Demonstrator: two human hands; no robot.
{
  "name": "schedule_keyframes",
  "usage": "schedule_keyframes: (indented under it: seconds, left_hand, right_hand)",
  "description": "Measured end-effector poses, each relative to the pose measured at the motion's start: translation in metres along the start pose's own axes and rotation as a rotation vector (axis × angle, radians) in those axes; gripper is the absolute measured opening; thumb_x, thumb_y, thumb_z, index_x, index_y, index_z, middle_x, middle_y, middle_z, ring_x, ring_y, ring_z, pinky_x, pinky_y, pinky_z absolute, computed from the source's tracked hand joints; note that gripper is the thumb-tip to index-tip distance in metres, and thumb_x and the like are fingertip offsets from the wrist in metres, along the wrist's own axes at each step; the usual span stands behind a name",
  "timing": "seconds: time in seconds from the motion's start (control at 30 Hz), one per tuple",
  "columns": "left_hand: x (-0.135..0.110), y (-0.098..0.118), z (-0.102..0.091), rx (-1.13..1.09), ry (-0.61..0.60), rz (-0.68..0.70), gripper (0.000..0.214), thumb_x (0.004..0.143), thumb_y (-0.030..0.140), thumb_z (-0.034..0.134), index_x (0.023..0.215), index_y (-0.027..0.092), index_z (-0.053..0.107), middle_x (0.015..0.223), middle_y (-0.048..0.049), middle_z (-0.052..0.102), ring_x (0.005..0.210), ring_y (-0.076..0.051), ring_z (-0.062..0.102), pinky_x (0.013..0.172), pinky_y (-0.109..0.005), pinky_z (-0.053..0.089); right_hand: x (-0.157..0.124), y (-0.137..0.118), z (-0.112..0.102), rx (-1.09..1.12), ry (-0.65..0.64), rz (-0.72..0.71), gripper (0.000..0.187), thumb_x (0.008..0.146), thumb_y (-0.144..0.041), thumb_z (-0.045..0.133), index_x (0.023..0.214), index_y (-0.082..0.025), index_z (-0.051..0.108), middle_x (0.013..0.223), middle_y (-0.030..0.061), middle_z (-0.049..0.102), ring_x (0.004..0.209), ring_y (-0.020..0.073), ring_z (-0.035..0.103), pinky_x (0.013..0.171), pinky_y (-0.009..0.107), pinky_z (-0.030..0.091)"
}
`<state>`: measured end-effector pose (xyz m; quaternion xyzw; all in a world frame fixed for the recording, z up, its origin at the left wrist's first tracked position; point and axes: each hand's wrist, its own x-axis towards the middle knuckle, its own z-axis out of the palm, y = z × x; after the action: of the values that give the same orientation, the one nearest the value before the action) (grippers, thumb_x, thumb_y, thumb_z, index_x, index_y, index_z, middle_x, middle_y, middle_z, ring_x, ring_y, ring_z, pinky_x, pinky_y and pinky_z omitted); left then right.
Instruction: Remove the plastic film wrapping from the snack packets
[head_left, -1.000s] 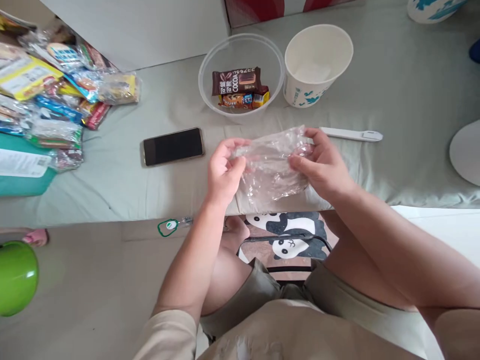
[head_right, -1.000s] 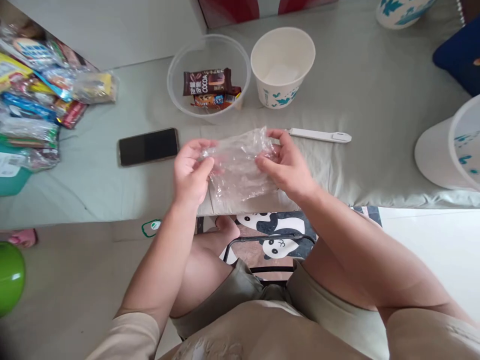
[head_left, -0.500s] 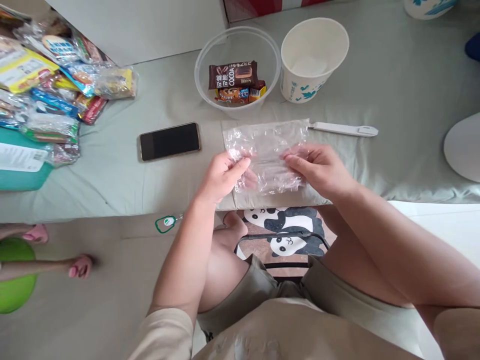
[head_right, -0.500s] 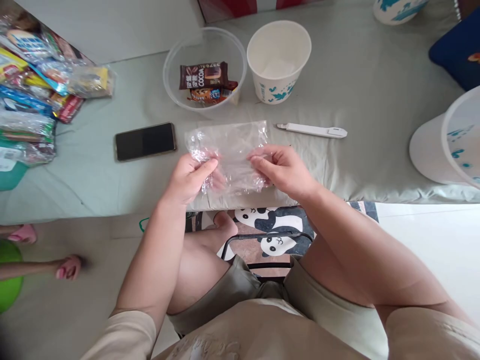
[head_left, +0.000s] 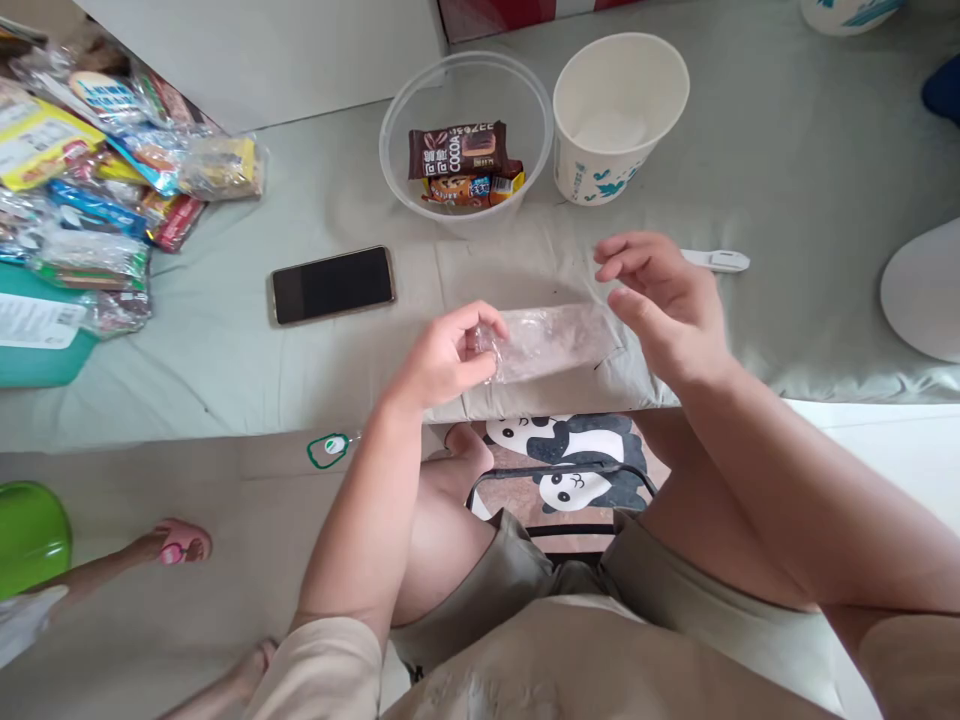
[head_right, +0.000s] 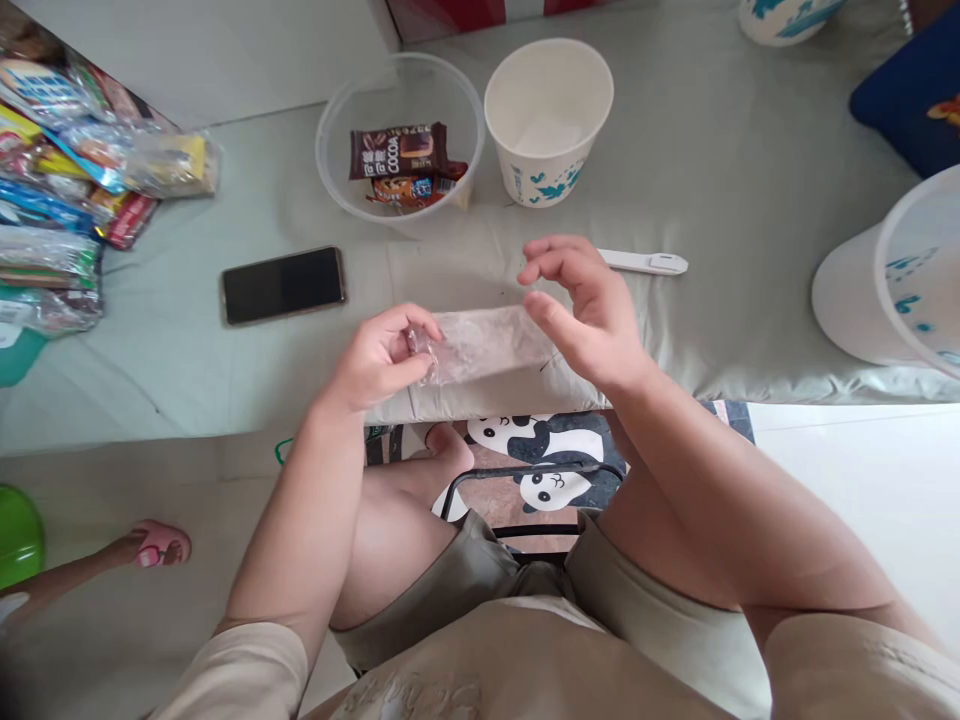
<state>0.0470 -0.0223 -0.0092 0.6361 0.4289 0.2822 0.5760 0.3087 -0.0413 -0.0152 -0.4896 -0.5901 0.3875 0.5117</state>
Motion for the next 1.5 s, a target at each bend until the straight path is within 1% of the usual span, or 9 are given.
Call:
schedule_keyframes:
  seconds: [0.13,0.2,0.3,0.57,0.8,1.0,1.17,1.3,1.5]
  left_hand:
    - [-0.002,-0.003,0.005,-0.018,-0.095,0.131,0.051,0.068,0.004,0.056,0.113,0.027,0.061,0.095,0.0018,0.062,0.067,-0.008,0.058,0.056,-0.018,0.045]
    - [0.0,-0.006,0.007,-0.043,-0.016,0.207,0.062,0.07,0.001,0.055,0.124,0.032,0.054,0.103,0.0015,0.063,0.064,-0.006,0.06,0.056,-0.017,0.047]
    - [0.004,-0.01,0.01,-0.03,0.165,0.34,0.066,0.073,0.001,0.056,0.129,0.035,0.051,0.106,0.0018,0.062,0.057,-0.003,0.056,0.051,-0.016,0.045]
    - [0.012,-0.006,0.022,0.151,0.383,0.416,0.032,0.089,0.016,0.062,0.119,0.025,0.058,0.094,0.0009,0.068,0.063,-0.006,0.061,0.058,-0.017,0.053]
    - [0.009,0.003,0.006,0.402,0.971,0.625,0.013,0.092,0.018,0.059,0.103,0.022,0.062,0.092,-0.001,0.064,0.074,-0.012,0.063,0.064,-0.025,0.054]
    - [-0.006,0.019,0.029,0.658,0.244,0.666,0.018,0.093,0.028,0.064,0.109,0.022,0.07,0.119,-0.0078,0.077,0.121,-0.026,0.07,0.108,-0.046,0.058]
    - [-0.003,0.006,0.023,0.538,0.151,0.566,0.04,0.091,0.034,0.068,0.128,0.018,0.066,0.136,-0.0134,0.073,0.135,-0.028,0.065,0.117,-0.048,0.052]
    - [-0.003,0.005,0.022,0.473,0.174,0.387,0.041,0.092,0.033,0.07,0.132,0.021,0.067,0.128,-0.0091,0.077,0.116,-0.023,0.073,0.103,-0.037,0.059]
    - [-0.001,0.0,0.024,0.212,0.241,0.129,0.044,0.091,0.038,0.073,0.132,0.025,0.068,0.108,-0.0052,0.078,0.074,-0.015,0.069,0.062,-0.026,0.053]
  right_hand:
    - [-0.001,-0.012,0.003,0.205,-0.397,0.264,0.061,0.079,-0.051,0.083,0.129,-0.023,0.061,0.142,0.0134,0.063,0.131,0.0278,0.063,0.111,0.046,0.052]
    - [-0.004,-0.017,0.008,0.281,-0.613,0.482,0.075,0.078,-0.049,0.084,0.14,-0.02,0.052,0.137,0.0163,0.066,0.118,0.0265,0.069,0.095,0.042,0.059]
    - [-0.007,-0.024,0.017,0.346,-0.808,0.643,0.058,0.083,-0.049,0.079,0.126,-0.015,0.06,0.109,0.0115,0.074,0.091,0.0198,0.071,0.075,0.032,0.057]
    - [-0.011,-0.032,0.037,0.247,-0.685,0.553,0.029,0.086,-0.042,0.073,0.078,-0.017,0.058,0.06,-0.0066,0.044,0.051,0.0055,0.036,0.045,0.022,0.026]
    - [-0.013,-0.027,0.04,0.167,-0.594,0.636,0.025,0.086,-0.034,0.066,0.069,-0.018,0.057,0.058,-0.0039,0.05,0.049,0.0061,0.04,0.046,0.024,0.029]
    - [-0.011,-0.025,0.04,0.389,-0.489,0.542,0.027,0.078,-0.037,0.079,0.083,-0.015,0.064,0.073,-0.002,0.059,0.066,0.0084,0.049,0.061,0.023,0.039]
    - [-0.013,-0.023,0.038,0.579,-0.531,0.456,0.025,0.084,-0.03,0.075,0.106,-0.019,0.068,0.098,0.0015,0.07,0.091,0.0148,0.062,0.085,0.029,0.05]
    - [-0.013,-0.02,0.037,0.554,-0.558,0.423,0.031,0.085,-0.034,0.074,0.113,-0.022,0.067,0.11,0.0038,0.07,0.101,0.018,0.064,0.093,0.034,0.053]
    - [-0.012,-0.019,0.033,0.181,-0.1,0.327,0.047,0.079,-0.047,0.081,0.114,-0.023,0.061,0.123,0.0092,0.065,0.114,0.0218,0.061,0.091,0.034,0.054]
